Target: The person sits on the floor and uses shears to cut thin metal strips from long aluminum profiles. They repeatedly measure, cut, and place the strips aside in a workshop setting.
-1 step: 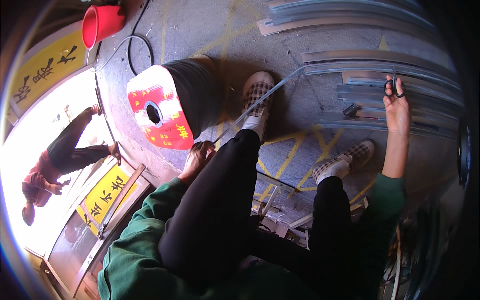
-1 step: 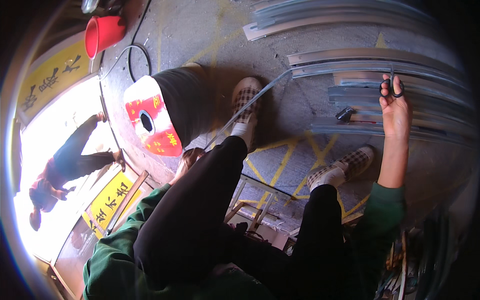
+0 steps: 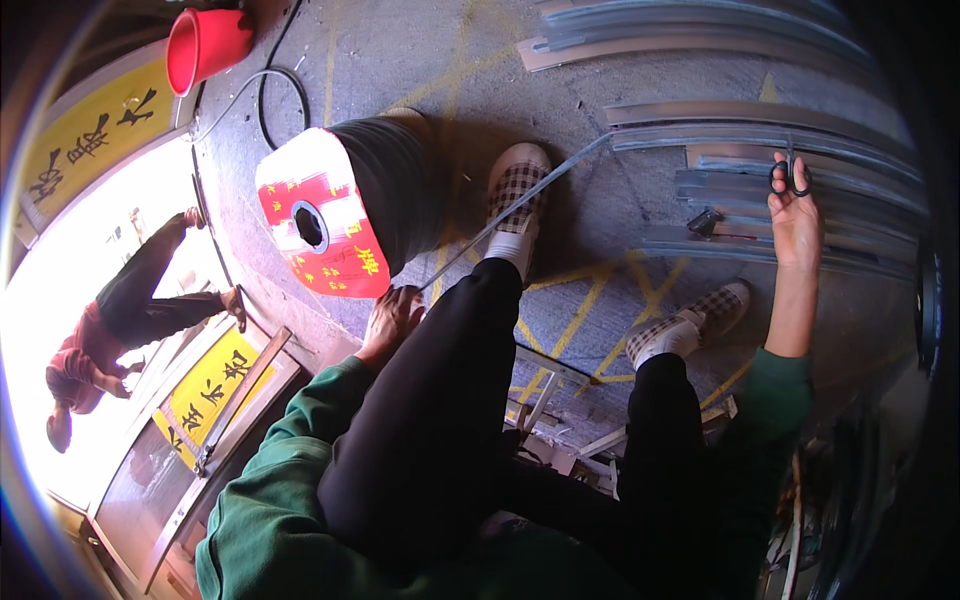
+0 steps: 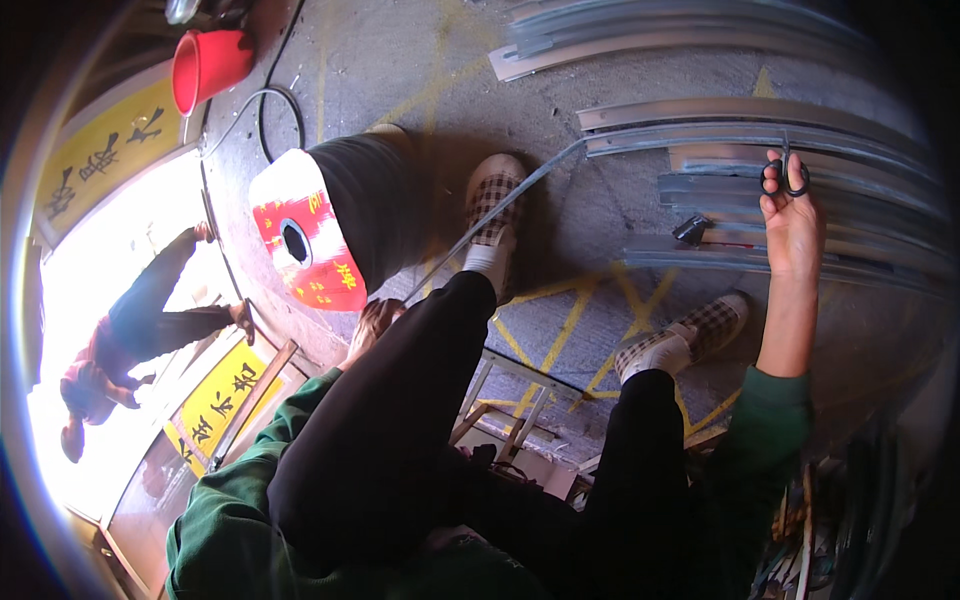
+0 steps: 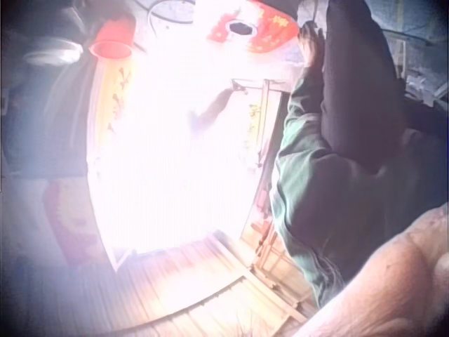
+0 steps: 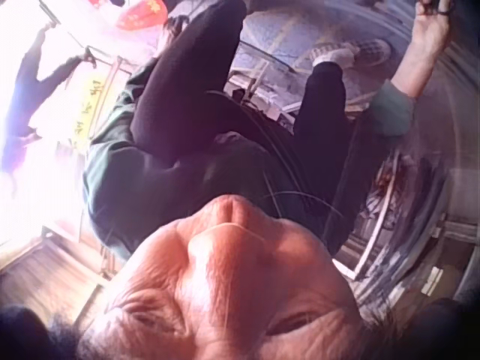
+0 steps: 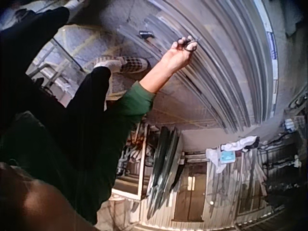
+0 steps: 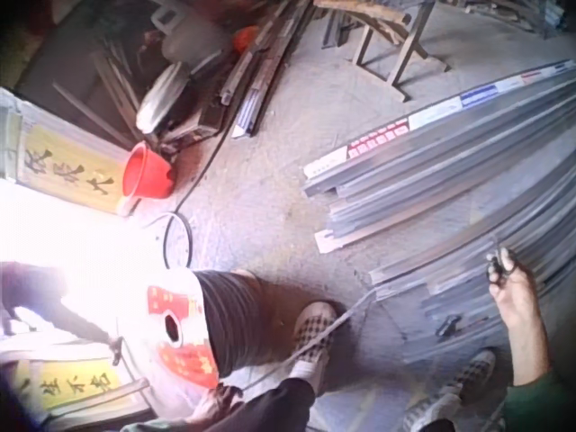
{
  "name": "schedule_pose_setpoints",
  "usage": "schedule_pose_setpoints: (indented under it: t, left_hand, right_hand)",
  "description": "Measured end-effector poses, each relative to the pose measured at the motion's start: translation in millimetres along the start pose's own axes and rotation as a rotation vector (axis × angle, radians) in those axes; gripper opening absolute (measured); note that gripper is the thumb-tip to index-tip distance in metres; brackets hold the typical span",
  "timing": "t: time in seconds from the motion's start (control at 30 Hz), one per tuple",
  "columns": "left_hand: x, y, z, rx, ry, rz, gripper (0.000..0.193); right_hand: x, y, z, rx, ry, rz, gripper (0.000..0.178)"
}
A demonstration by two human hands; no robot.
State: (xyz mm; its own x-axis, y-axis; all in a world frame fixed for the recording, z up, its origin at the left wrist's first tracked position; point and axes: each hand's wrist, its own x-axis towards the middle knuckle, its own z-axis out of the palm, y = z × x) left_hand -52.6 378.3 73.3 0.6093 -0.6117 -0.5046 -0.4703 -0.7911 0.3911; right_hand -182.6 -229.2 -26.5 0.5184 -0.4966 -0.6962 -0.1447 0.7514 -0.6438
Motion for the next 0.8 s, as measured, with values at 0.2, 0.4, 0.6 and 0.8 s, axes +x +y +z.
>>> schedule_pose_setpoints:
  t: [0.2,0.4,0.6,0.8]
  left_hand:
    - [4,-48,20,-0.033,0.08,-0.412,0.022]
    - [86,26,13,-0.133,0.12,-0.159,0.029]
    - [226,89,-36,0.034,0.684,0.225,0.015]
    - [193,128,-51,-0.156,0.288,0.201,0.017]
  right_hand:
    - [-4,2,-1,-0.017,-0.029,0.004,0.038]
    - [-14,8,7,-0.026,-0.015,0.005,0.035]
    - [-33,18,23,-0.021,-0.031,0.045,0.034]
    - [-66,24,36,-0.002,-0.064,0.058,0.036]
